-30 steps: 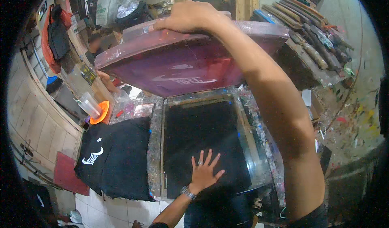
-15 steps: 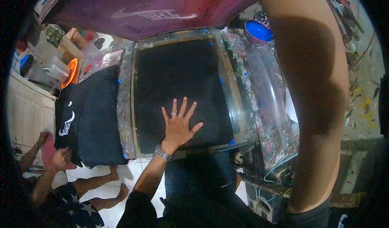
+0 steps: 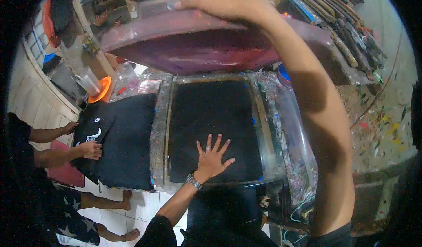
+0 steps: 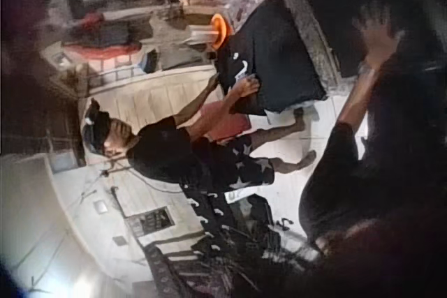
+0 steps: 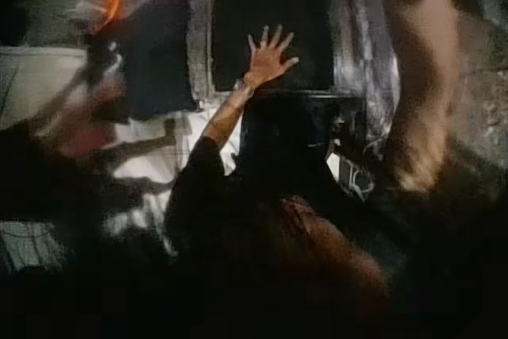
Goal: The person performs screen printing on black shirts by placing them on a board, lowering a screen, and using a squeegee to apply white ink. They repeat this process for multiple shirts, lifting the screen and setting the printed shirts aside.
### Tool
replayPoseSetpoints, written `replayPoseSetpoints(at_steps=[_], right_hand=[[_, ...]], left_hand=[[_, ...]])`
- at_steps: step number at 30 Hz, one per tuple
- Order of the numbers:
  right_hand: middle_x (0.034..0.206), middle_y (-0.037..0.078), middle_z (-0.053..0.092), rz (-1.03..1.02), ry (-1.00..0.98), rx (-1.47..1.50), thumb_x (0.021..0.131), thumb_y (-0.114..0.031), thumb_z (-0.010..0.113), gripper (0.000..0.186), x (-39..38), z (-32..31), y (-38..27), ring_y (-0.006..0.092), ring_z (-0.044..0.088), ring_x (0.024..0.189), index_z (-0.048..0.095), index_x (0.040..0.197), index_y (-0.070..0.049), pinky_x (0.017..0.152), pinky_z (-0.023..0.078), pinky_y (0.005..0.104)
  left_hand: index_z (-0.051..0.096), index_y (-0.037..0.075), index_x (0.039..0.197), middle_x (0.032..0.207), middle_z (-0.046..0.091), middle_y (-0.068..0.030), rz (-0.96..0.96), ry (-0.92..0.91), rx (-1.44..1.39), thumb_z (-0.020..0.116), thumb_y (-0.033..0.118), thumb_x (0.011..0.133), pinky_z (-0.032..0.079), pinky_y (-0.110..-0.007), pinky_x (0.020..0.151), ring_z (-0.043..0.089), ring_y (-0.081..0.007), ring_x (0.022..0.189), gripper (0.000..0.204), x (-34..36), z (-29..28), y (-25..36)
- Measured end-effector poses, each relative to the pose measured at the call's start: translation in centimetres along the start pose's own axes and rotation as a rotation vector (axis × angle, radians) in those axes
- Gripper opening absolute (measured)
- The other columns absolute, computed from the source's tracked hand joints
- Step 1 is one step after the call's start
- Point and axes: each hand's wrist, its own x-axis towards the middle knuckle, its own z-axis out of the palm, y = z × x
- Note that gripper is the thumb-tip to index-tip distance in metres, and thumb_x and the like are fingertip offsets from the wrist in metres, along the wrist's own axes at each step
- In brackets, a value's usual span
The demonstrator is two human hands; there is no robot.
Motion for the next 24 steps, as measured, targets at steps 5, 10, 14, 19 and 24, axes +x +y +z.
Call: replayPoseSetpoints(at_steps=[5, 10, 14, 19, 24], right_hand=[[0.098, 0.023, 0.071, -0.004, 0.127, -0.091, 0.087, -0.068, 0.052, 0.068, -6.9, 5.8, -2.7, 0.0395, 0.068, 0.098, 0.069, 0.104, -0.004, 0.099, 0.046, 0.0498], [0.097, 0.014, 0.071, -0.127, -0.048, -0.11, 0.088, -0.05, 0.061, 0.044, -21.7, 20.0, -3.8, 0.035, 0.068, 0.092, 0.065, 0.102, -0.009, 0.108, 0.033, 0.0595], [0.091, 0.017, 0.07, 0.03, -0.338, 0.081, 0.087, -0.049, 0.064, 0.041, -24.9, 28.3, -1.8, 0.0383, 0.068, 0.086, 0.066, 0.104, -0.012, 0.088, 0.047, 0.055], [0.082, 0.016, 0.07, 0.036, -0.613, 0.191, 0.089, -0.037, 0.064, 0.03, -25.3, 26.1, -0.9, 0.0399, 0.069, 0.076, 0.066, 0.106, -0.012, 0.067, 0.052, 0.0539], [0.095, 0.012, 0.072, -0.279, -0.076, 0.007, 0.09, -0.028, 0.058, 0.027, -28.0, 31.7, 0.4, 0.0353, 0.071, 0.082, 0.061, 0.115, -0.016, 0.089, 0.049, 0.0588]], left_hand=[[0.018, 0.012, 0.158, 0.157, 0.029, -0.0213, -0.065, 0.421, -0.939, 0.06, 0.038, 0.097, 0.038, -0.058, 0.107, 0.042, -0.0409, 0.138, 0.078, -1.6, -13.0, 2.1], [0.044, 0.003, 0.136, 0.126, 0.059, -0.0157, -0.539, 0.36, -1.831, 0.057, 0.025, 0.102, 0.059, -0.044, 0.089, 0.065, -0.0293, 0.107, 0.043, -9.5, -14.7, 4.3], [0.039, -0.011, 0.133, 0.129, 0.052, -0.0221, -0.824, 0.187, -1.97, 0.056, 0.018, 0.103, 0.054, -0.048, 0.099, 0.059, -0.0356, 0.118, 0.046, -13.2, -6.2, 3.3], [0.035, -0.004, 0.14, 0.141, 0.045, -0.0213, -0.824, 0.111, -1.986, 0.052, 0.017, 0.104, 0.049, -0.05, 0.105, 0.053, -0.0383, 0.127, 0.045, -14.6, -4.9, 2.2], [0.036, -0.003, 0.139, 0.136, 0.047, -0.0172, -0.818, 0.123, -1.981, 0.053, 0.019, 0.104, 0.051, -0.049, 0.103, 0.056, -0.0324, 0.122, 0.044, -13.8, -5.2, 3.1]])
